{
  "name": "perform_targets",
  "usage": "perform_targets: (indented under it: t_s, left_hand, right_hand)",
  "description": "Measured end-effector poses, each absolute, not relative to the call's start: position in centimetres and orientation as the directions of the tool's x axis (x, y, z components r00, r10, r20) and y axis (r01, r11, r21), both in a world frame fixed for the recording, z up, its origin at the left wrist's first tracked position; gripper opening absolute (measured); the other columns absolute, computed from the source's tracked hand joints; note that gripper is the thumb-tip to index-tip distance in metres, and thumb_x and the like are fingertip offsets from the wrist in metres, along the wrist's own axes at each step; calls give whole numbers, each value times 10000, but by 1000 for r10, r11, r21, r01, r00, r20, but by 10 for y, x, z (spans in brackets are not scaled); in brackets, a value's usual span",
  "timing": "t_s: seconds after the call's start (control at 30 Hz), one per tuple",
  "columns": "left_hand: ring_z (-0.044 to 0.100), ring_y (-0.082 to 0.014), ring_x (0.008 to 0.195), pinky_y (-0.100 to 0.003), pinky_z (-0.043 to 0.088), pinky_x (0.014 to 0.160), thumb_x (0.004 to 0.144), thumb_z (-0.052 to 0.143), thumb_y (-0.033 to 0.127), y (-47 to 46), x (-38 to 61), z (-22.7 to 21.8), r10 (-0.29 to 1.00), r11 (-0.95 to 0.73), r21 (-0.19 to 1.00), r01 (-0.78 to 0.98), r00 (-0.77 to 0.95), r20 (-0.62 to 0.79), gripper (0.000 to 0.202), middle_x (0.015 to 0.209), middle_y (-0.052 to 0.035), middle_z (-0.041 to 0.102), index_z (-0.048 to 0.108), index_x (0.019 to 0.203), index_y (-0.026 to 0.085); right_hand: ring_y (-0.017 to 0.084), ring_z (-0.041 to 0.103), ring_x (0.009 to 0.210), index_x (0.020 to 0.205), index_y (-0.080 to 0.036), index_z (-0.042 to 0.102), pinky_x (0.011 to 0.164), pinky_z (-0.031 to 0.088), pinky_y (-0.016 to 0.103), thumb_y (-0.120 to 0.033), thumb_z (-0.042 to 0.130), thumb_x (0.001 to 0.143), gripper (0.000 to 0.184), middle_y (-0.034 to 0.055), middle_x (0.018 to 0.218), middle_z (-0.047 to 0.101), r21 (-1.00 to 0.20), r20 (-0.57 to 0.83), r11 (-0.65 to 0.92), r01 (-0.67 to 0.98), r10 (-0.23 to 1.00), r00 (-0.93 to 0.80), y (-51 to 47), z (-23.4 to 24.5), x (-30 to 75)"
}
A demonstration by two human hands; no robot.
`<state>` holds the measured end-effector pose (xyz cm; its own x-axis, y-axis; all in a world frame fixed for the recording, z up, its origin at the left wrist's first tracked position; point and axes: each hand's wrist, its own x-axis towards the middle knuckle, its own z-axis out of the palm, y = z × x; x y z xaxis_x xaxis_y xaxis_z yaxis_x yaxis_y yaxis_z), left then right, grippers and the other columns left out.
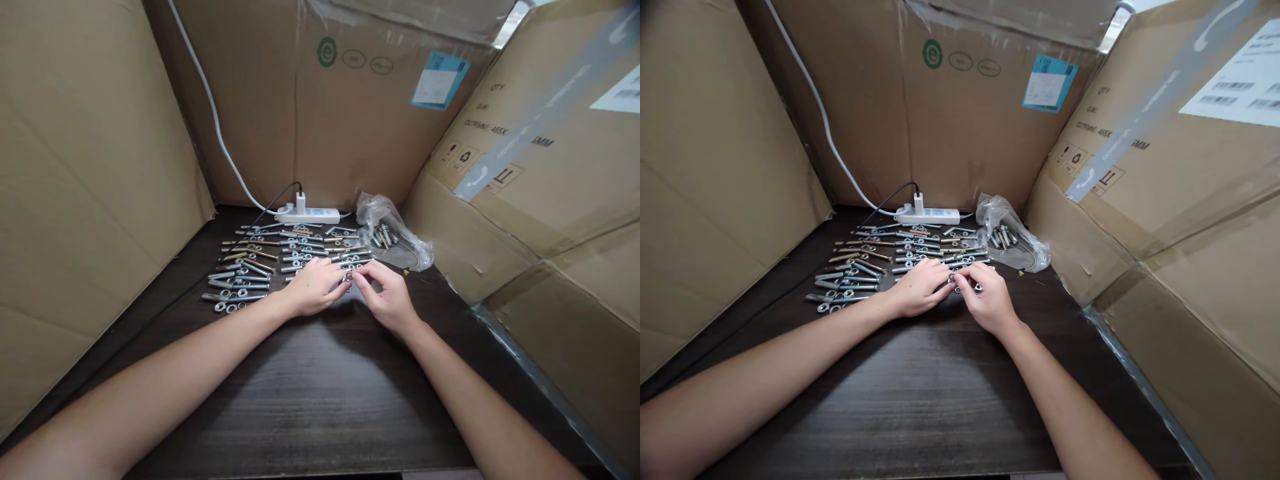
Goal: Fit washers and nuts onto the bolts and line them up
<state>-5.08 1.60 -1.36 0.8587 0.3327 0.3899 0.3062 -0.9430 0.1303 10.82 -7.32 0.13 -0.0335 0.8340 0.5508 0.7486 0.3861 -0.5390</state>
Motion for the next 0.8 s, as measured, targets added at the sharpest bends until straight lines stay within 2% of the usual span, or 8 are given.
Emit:
perform_targets:
  t_s: [0.3, 0.57, 0.7, 0.8]
  left_hand:
    - [469, -178, 778, -318, 317, 717, 950, 335, 343, 15, -51, -13, 318, -948, 141, 286, 869, 379, 316, 821, -44, 588, 561, 813, 170]
    - [470, -181, 778, -323, 321, 720, 934, 365, 340, 15, -51, -14, 316, -949, 136, 286, 872, 372, 280, 818, -39, 591, 548, 804, 173]
    - [480, -188, 796, -324, 331, 728, 901, 426, 363, 13, -52, -13, 346, -938, 167, 304, 858, 380, 239, 836, -39, 599, 531, 803, 172]
    - [490, -195, 810, -326, 338, 736, 876, 462, 373, 13, -52, -11, 371, -927, 204, 315, 845, 385, 214, 848, -39, 596, 537, 869, 173]
  right_hand:
    - [160, 534, 692, 746, -201, 562, 673, 416, 276, -288, 431, 914, 231, 26, 742, 582, -519, 494, 318, 794, 869, -25, -71, -1, 107]
    - [156, 533, 688, 724, -201, 540, 674, 411, 266, -291, 410, 918, 250, 22, 740, 580, -549, 435, 292, 783, 900, -31, -68, -6, 108]
    - [158, 542, 694, 728, -200, 556, 677, 411, 266, -287, 428, 911, 239, 23, 750, 592, -549, 405, 283, 786, 913, -46, -67, -8, 110]
    - [156, 542, 694, 741, -201, 564, 674, 410, 268, -267, 433, 907, 221, 19, 754, 596, -534, 391, 268, 802, 919, -46, -67, -8, 114]
